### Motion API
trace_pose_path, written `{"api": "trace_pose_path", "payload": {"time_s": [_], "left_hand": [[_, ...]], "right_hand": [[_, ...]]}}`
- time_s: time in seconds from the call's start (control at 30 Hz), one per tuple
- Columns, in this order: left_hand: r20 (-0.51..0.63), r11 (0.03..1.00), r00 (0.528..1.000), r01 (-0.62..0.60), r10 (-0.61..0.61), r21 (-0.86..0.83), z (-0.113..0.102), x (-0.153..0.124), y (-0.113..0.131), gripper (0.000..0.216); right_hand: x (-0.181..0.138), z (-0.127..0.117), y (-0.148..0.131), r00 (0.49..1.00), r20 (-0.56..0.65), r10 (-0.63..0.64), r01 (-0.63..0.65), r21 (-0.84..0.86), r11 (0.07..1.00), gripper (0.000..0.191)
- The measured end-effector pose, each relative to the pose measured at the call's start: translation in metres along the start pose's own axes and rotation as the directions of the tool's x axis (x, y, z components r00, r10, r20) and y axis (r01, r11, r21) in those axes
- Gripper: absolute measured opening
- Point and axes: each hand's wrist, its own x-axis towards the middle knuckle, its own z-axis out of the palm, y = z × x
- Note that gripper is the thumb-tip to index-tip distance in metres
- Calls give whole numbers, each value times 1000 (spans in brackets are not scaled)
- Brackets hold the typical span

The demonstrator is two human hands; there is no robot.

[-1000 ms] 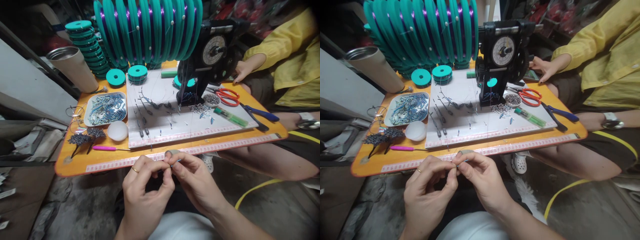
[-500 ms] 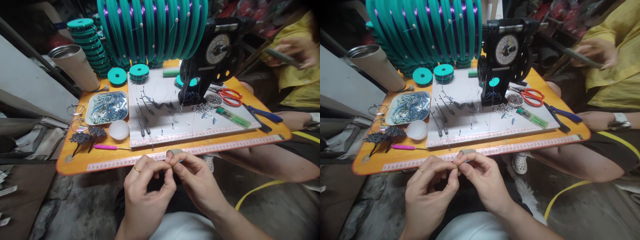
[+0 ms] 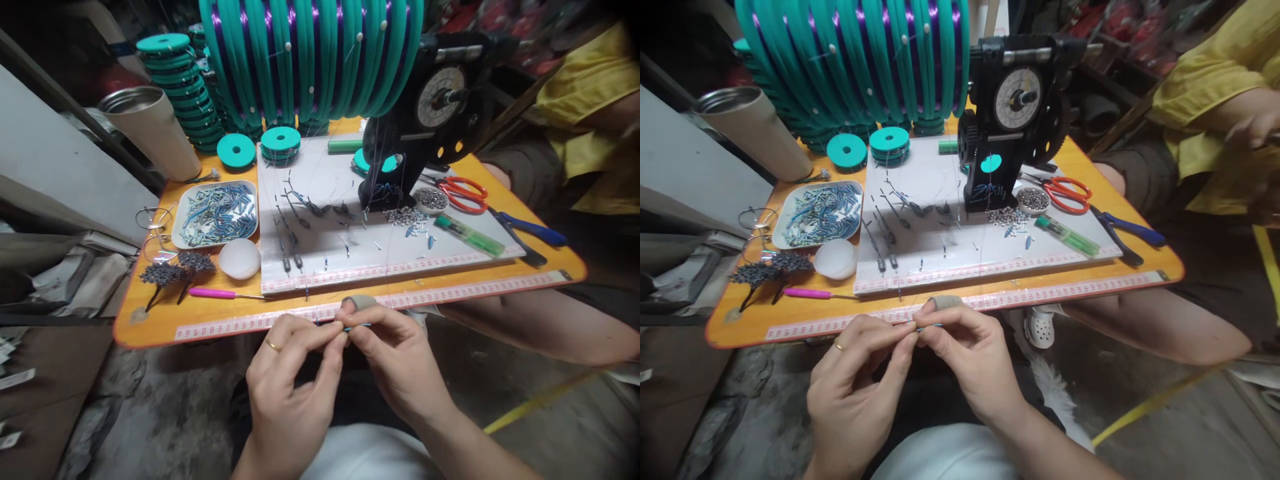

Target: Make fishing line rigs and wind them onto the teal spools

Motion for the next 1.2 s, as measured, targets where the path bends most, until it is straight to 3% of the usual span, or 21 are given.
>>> {"api": "trace_pose_path", "payload": {"time_s": [0.17, 0.27, 0.37, 0.53, 0.83, 1.0, 1.1, 1.17, 1.2], "left_hand": [[-82, 977, 977, -186, 195, 109, 1, 2, -7, 32], [-10, 935, 962, -263, 273, 236, -1, 5, -10, 32], [48, 943, 975, -221, 216, 251, -3, 4, -12, 39], [23, 975, 988, -151, 150, 162, -3, 0, -13, 24], [-11, 950, 965, -255, 261, 180, 0, 2, -10, 25], [60, 908, 933, -359, 354, 215, -3, 5, -14, 27], [178, 852, 882, -469, 437, 231, -6, 7, -17, 28], [226, 833, 860, -504, 458, 230, -4, 8, -17, 26], [206, 846, 873, -482, 442, 227, -2, 8, -17, 24]], "right_hand": [[3, -2, -5, 995, 56, 88, -90, 47, 995, 8], [4, -3, -11, 990, 69, 120, -122, 30, 992, 7], [4, -4, -13, 996, 17, 90, -90, -11, 996, 5], [1, -3, -14, 999, -12, 51, -51, 9, 999, 7], [0, 0, -21, 995, 51, 87, -89, 56, 994, 7], [4, -8, -16, 988, 79, 130, -133, 36, 990, 10], [5, -16, -26, 980, 140, 141, -129, -89, 988, 5], [7, -26, -45, 955, 257, 146, -61, -311, 949, 15], [10, -33, -58, 937, 318, 145, 20, -463, 886, 23]]}}
